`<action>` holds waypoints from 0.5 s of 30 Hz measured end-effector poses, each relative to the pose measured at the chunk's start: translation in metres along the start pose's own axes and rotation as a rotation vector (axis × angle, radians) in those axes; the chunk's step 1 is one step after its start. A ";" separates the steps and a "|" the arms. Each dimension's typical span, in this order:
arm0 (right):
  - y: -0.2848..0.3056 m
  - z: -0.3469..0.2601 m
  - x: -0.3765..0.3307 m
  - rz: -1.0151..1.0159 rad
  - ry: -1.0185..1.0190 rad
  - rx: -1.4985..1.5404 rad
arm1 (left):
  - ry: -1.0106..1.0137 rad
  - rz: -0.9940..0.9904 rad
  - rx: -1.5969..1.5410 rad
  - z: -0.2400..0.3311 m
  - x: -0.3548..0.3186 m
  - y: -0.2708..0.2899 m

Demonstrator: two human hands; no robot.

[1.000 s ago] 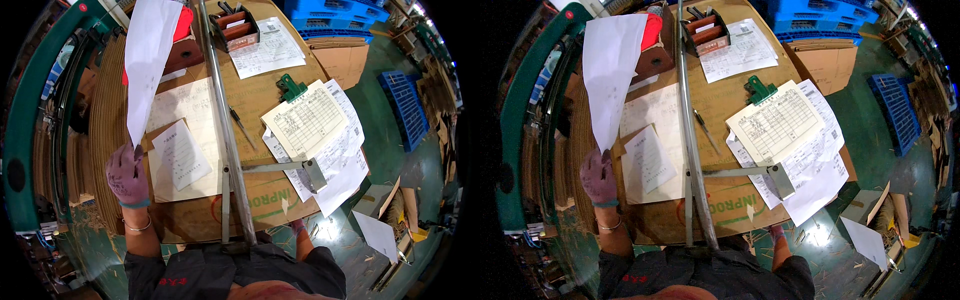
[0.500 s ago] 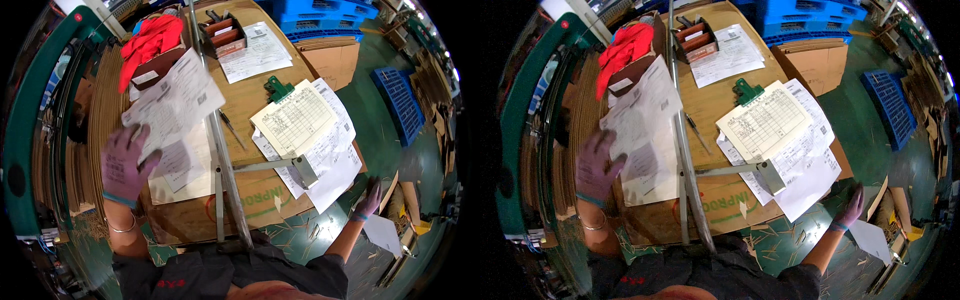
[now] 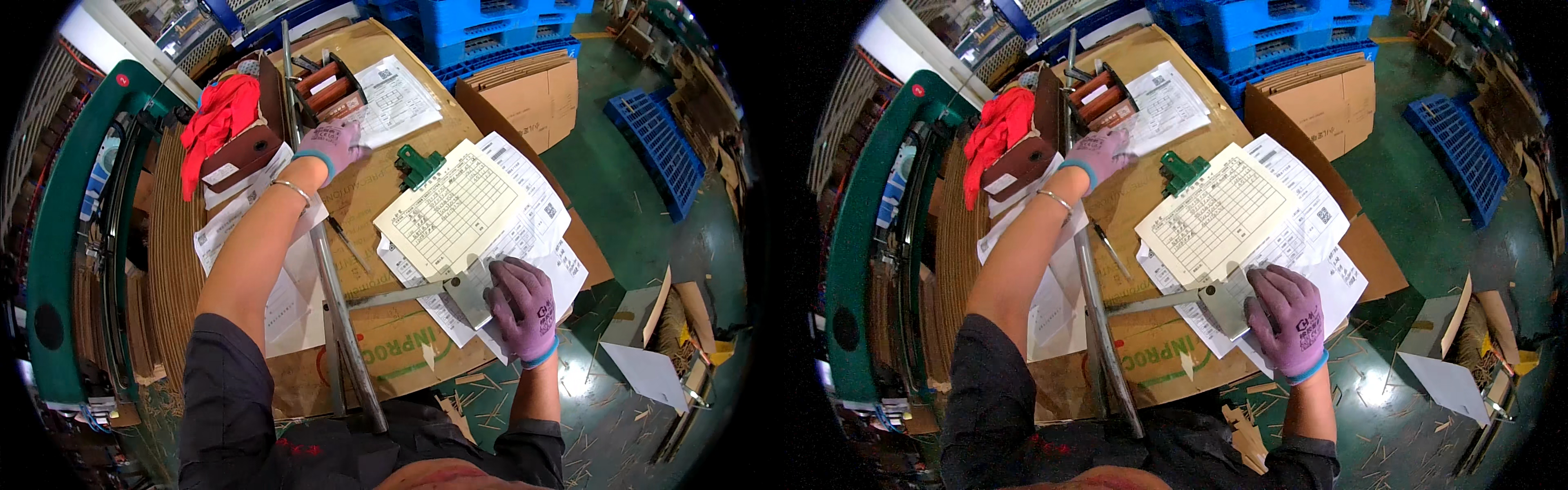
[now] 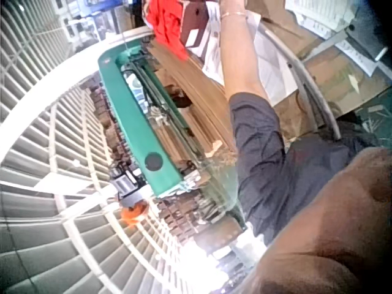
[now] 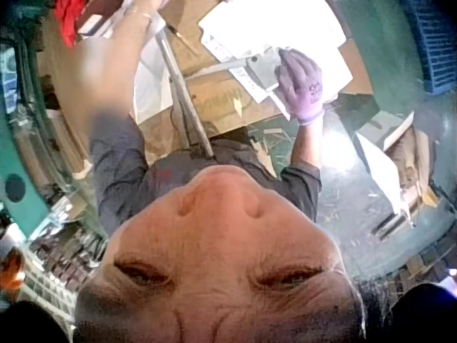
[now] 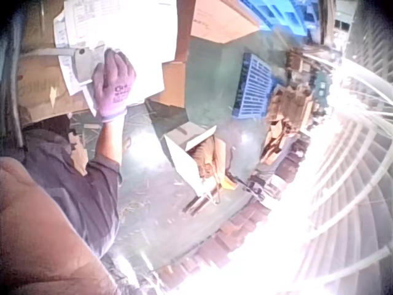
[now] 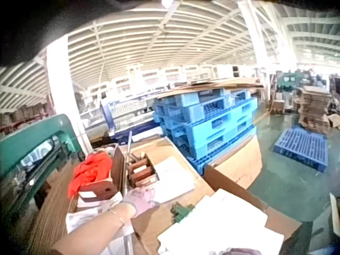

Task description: The person takes stacks of flat cardboard sheets from a pallet and feeds them individually into a stapling machine. After stapling the edges of the boxes, the person moves to a nearby table to review and write on several documents and a clipboard.

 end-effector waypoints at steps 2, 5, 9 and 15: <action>0.001 0.001 0.002 0.016 -0.032 -0.001 | 0.006 -0.047 -0.036 -0.001 0.003 -0.002; 0.001 0.003 0.005 0.009 -0.079 0.009 | 0.089 -0.012 -0.190 -0.018 0.009 0.001; -0.001 0.004 0.006 0.016 -0.090 0.014 | 0.188 0.066 -0.455 -0.044 0.008 0.011; -0.004 0.005 0.004 0.008 -0.052 -0.020 | 0.280 0.084 -0.640 -0.052 0.004 0.014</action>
Point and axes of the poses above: each hand's wrist, its own x-axis towards the middle knuckle, its own y-axis out of the back of the hand, z = x × y, the point moved 9 cm from there along x, towards the middle knuckle, and after that the axes turned 2 degrees about -x, right-handed, at the moved point
